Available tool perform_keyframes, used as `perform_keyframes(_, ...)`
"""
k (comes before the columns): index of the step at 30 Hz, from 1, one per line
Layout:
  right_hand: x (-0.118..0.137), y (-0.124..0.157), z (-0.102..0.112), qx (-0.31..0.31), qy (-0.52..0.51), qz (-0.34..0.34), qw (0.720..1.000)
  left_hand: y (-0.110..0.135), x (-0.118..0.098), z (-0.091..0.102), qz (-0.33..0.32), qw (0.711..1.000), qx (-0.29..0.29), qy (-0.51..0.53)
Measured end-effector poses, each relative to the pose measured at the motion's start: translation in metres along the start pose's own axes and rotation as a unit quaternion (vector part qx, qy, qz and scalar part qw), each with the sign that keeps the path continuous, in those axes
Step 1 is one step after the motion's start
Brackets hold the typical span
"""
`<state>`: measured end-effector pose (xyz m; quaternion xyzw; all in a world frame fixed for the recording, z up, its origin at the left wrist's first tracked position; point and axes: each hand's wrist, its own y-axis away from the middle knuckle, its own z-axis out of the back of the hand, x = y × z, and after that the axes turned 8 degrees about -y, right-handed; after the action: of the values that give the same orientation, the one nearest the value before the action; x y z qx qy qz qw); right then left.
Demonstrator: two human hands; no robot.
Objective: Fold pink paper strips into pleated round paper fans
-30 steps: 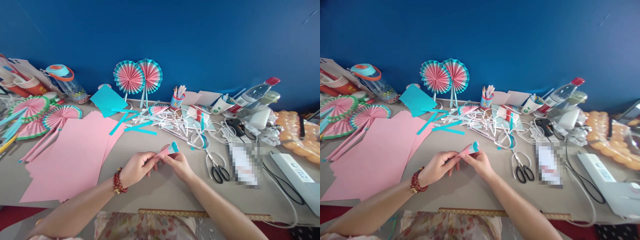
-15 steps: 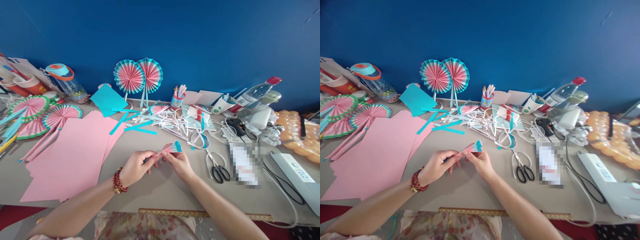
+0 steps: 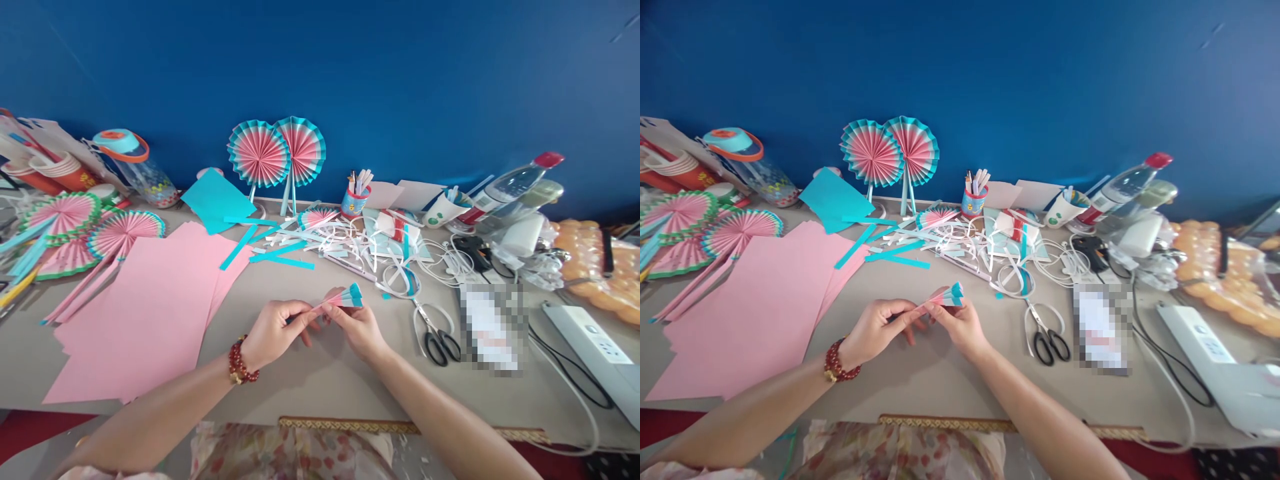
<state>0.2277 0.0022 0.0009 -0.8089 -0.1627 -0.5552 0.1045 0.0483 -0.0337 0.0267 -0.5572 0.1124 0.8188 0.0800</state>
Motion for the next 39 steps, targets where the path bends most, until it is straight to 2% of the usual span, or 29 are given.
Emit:
perform_keyframes(6, 0.0015, 0.0006, -0.0002, -0.001, 0.008, -0.001, 1.0, -0.0008, -0.0029, 0.0043, 0.018, 0.999, 0.039, 0.033)
perform_keyframes(12, -0.0028, 0.0008, -0.0012, -0.002, 0.014, -0.029, 0.999, -0.0005, -0.0015, 0.0039, -0.037, 0.998, -0.009, -0.049)
perform_keyframes(16, -0.0047, 0.0005, 0.0021, -0.031, 0.016, -0.06, 0.998, -0.0007, -0.0001, 0.0032, -0.021, 0.998, 0.01, -0.058)
perform_keyframes(19, -0.0013, -0.0002, 0.0053, -0.06, 0.009, -0.028, 0.998, 0.0001, -0.0007, 0.0043, -0.005, 0.998, 0.015, -0.054)
perform_keyframes(22, 0.0033, -0.0003, 0.0062, -0.057, -0.002, 0.004, 0.998, 0.0011, -0.0017, 0.0048, -0.008, 0.999, 0.002, -0.034)
perform_keyframes(30, 0.0037, 0.0011, 0.0038, -0.048, -0.012, 0.03, 0.998, 0.0015, 0.0018, 0.0015, -0.035, 0.998, -0.044, -0.006)
perform_keyframes(39, 0.0022, 0.0015, 0.0037, -0.042, -0.012, 0.035, 0.998, 0.0025, 0.0068, -0.0003, -0.05, 0.996, -0.07, -0.037)
